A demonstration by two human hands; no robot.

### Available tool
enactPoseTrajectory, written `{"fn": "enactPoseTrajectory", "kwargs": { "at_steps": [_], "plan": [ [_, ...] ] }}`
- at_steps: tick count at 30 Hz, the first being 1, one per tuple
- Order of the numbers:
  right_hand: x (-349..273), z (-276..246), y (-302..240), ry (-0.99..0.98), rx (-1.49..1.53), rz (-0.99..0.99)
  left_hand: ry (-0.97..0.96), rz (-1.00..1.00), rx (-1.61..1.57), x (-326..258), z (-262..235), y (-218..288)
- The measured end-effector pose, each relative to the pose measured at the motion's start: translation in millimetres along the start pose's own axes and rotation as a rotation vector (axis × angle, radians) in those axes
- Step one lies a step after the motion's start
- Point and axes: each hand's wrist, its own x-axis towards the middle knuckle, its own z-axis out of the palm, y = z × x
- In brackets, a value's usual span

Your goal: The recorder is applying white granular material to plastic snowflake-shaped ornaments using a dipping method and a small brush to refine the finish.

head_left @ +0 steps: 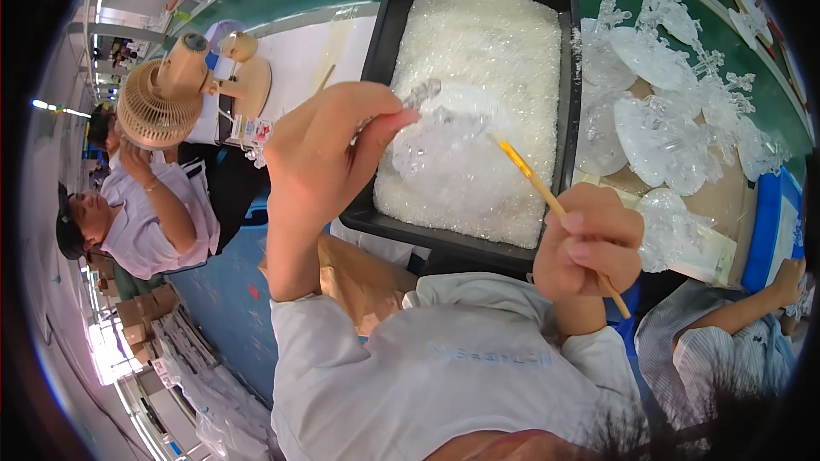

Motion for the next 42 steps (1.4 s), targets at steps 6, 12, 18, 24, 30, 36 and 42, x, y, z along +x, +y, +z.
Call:
{"fn": "enactPoseTrajectory", "kwargs": {
  "at_steps": [6, 12, 18, 24, 30, 36, 42],
  "plan": [
    [-2, 5, -2, -0.025, 0.073, -0.009, 0.216, 0.181, 0.001, 6, 10, -5],
    [5, 6, -7, -0.037, -0.001, 0.092, 0.255, 0.297, -0.025, 11, 11, -8],
    [7, 1, -7, -0.152, 0.032, 0.128, 0.293, 0.355, -0.036, 14, 12, -10],
    [7, 2, -6, -0.144, 0.017, 0.116, 0.319, 0.354, -0.037, 15, 12, -8],
    [11, 9, -7, -0.224, -0.052, 0.228, 0.121, 0.377, -0.034, 17, 3, -2],
    [14, 13, -9, -0.25, -0.122, 0.238, 0.301, 0.366, -0.064, 16, 19, -3],
    [13, 12, -12, -0.204, -0.117, 0.241, 0.286, 0.374, -0.068, 18, 18, -2]
  ]
}}
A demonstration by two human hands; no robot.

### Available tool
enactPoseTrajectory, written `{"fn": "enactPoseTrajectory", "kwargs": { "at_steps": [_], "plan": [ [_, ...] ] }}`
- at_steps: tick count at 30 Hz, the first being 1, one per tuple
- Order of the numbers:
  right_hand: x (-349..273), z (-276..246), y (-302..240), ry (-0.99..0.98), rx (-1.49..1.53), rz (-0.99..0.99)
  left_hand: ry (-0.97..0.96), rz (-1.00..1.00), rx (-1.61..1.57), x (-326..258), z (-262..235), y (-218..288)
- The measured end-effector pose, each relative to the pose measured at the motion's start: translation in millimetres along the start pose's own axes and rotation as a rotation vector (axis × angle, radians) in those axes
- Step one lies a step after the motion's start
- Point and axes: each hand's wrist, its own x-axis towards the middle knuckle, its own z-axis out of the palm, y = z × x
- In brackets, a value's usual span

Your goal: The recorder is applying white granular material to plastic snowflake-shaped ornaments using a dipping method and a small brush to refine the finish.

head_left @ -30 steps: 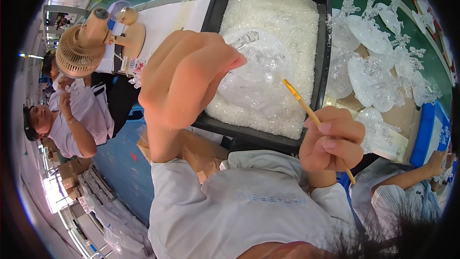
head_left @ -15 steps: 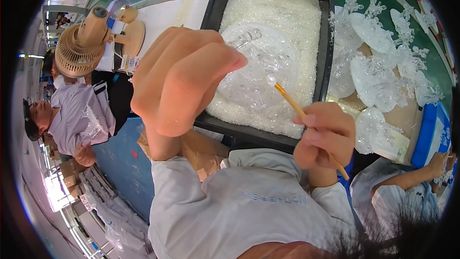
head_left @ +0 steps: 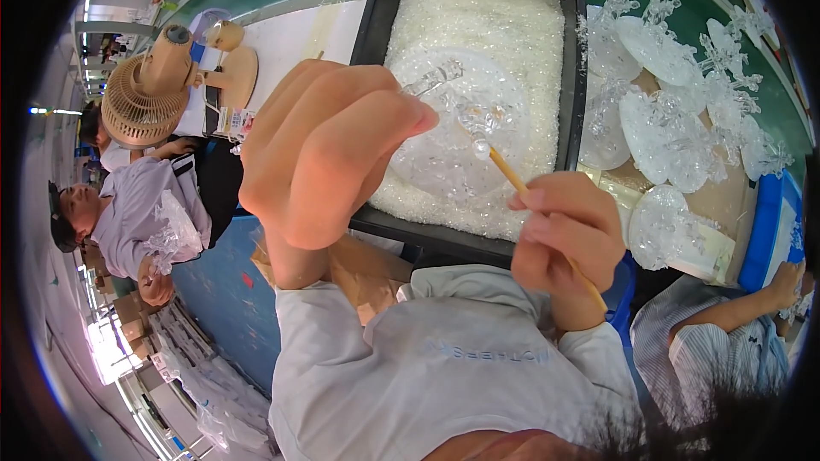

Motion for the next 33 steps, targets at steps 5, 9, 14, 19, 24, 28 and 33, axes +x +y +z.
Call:
{"fn": "enactPoseTrajectory", "kwargs": {
  "at_steps": [5, 9, 14, 19, 24, 28, 33],
  "plan": [
    [-2, -3, 4, -0.014, 0.057, -0.022, -0.017, -0.012, 0.013, 0, -2, 0],
    [-9, -10, 8, 0.013, 0.114, -0.097, -0.007, -0.038, 0.044, 0, -2, 0],
    [-5, -9, 4, -0.036, 0.062, -0.071, 0.003, -0.042, 0.053, -1, -3, -1],
    [-10, -12, 4, 0.034, 0.066, -0.065, -0.002, -0.046, 0.076, 1, -4, -1],
    [-7, -6, 1, 0.003, 0.05, -0.029, 0.003, -0.054, 0.106, -4, -6, 0],
    [-7, -9, 1, 0.032, 0.139, -0.107, -0.003, -0.058, 0.133, -3, -9, -1],
    [-8, -5, 2, 0.04, 0.074, -0.078, -0.034, -0.094, 0.152, -4, -12, -1]
  ]
}}
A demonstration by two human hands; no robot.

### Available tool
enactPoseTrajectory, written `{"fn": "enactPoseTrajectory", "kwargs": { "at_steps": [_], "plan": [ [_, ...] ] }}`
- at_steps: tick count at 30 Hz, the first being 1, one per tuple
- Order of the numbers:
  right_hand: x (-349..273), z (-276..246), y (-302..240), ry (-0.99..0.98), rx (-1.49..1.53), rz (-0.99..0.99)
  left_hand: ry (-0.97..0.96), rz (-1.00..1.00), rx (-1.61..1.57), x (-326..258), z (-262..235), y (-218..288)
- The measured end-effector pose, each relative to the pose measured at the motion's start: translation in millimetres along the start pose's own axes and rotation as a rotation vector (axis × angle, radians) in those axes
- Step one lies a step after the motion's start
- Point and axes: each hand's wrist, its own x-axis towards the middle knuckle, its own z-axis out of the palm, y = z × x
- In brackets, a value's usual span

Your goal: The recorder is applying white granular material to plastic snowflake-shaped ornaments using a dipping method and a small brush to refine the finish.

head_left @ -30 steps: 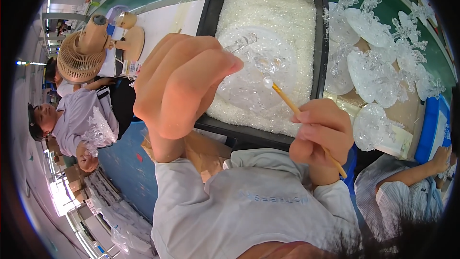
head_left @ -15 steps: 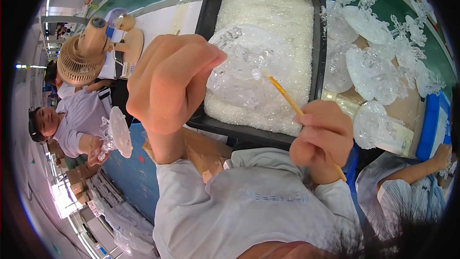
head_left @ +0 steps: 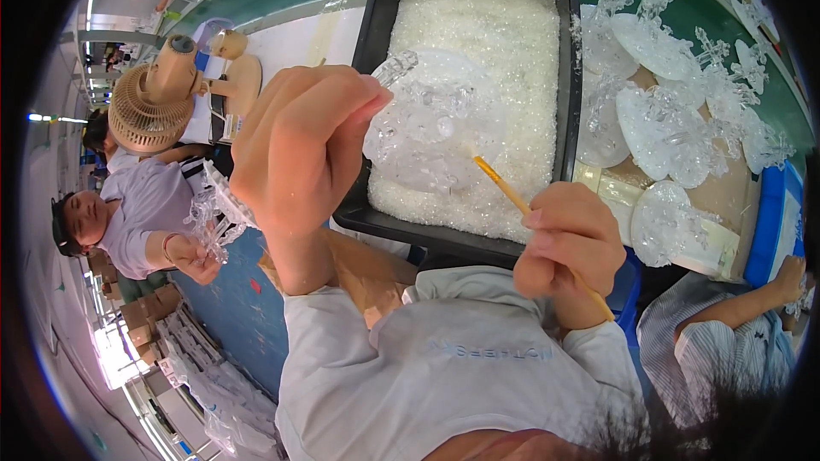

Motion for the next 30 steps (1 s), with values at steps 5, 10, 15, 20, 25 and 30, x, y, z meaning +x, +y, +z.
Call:
{"fn": "enactPoseTrajectory", "kwargs": {
  "at_steps": [5, 10, 15, 20, 25, 30],
  "plan": [
    [-6, -4, 5, 0.026, -0.006, -0.125, -0.044, -0.065, 0.224, 13, -4, -2],
    [-7, 6, 9, 0.152, 0.007, -0.28, 0.048, -0.281, 0.438, 72, 7, -79],
    [0, 12, 8, 0.208, -0.105, -0.24, -0.013, -0.279, 0.477, 141, 100, -187],
    [3, 14, 7, 0.142, -0.113, -0.157, 0.057, -0.336, 0.311, 116, 200, -273],
    [4, 19, 5, 0.098, -0.1, -0.156, -0.412, -0.677, 0.421, 93, 262, -287],
    [3, 26, -1, 0.161, -0.096, -0.139, -0.544, -0.693, 0.335, 74, 235, -277]
  ]
}}
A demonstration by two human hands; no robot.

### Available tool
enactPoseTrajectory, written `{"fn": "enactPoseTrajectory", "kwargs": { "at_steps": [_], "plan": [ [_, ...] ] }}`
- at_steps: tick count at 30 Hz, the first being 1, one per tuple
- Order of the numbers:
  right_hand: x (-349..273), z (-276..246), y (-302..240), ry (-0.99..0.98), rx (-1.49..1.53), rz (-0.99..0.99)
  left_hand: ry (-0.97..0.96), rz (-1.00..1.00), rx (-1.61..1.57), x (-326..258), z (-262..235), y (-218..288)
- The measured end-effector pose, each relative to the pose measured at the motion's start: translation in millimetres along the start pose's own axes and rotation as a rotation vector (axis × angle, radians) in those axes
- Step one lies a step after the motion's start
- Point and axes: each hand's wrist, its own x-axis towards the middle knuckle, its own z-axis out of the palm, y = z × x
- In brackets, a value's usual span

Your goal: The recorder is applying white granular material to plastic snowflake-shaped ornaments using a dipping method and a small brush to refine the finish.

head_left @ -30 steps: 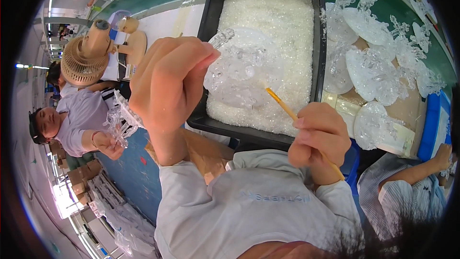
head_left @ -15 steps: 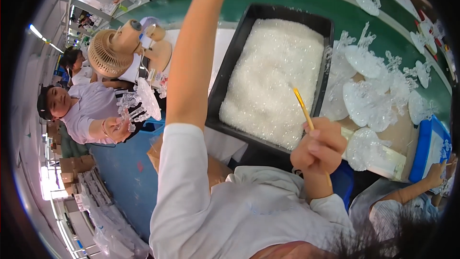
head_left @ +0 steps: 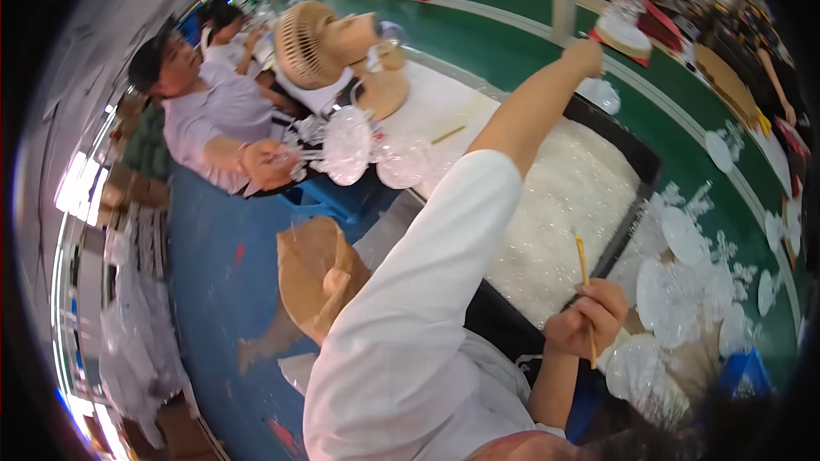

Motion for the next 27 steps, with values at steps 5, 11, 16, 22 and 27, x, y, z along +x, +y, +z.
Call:
{"fn": "enactPoseTrajectory", "kwargs": {
  "at_steps": [5, 11, 16, 22, 27],
  "plan": [
    [0, -10, 14, -0.024, 0.015, 0.045, 0.047, 0.029, 0.012, -143, -178, 60],
    [2, -9, 16, -0.075, 0.048, 0.043, 0.658, -0.666, 0.199, -408, -304, 7],
    [-3, -10, 18, -0.025, 0.078, 0.09, 0.538, -1.002, 0.083, -493, -250, -93],
    [-1, -5, 12, -0.069, 0.009, 0.107, 0.843, -0.89, 0.041, -474, -217, -128],
    [1, -3, 7, -0.075, -0.024, 0.157, 0.797, -0.875, 0.204, -463, -216, -131]
  ]
}}
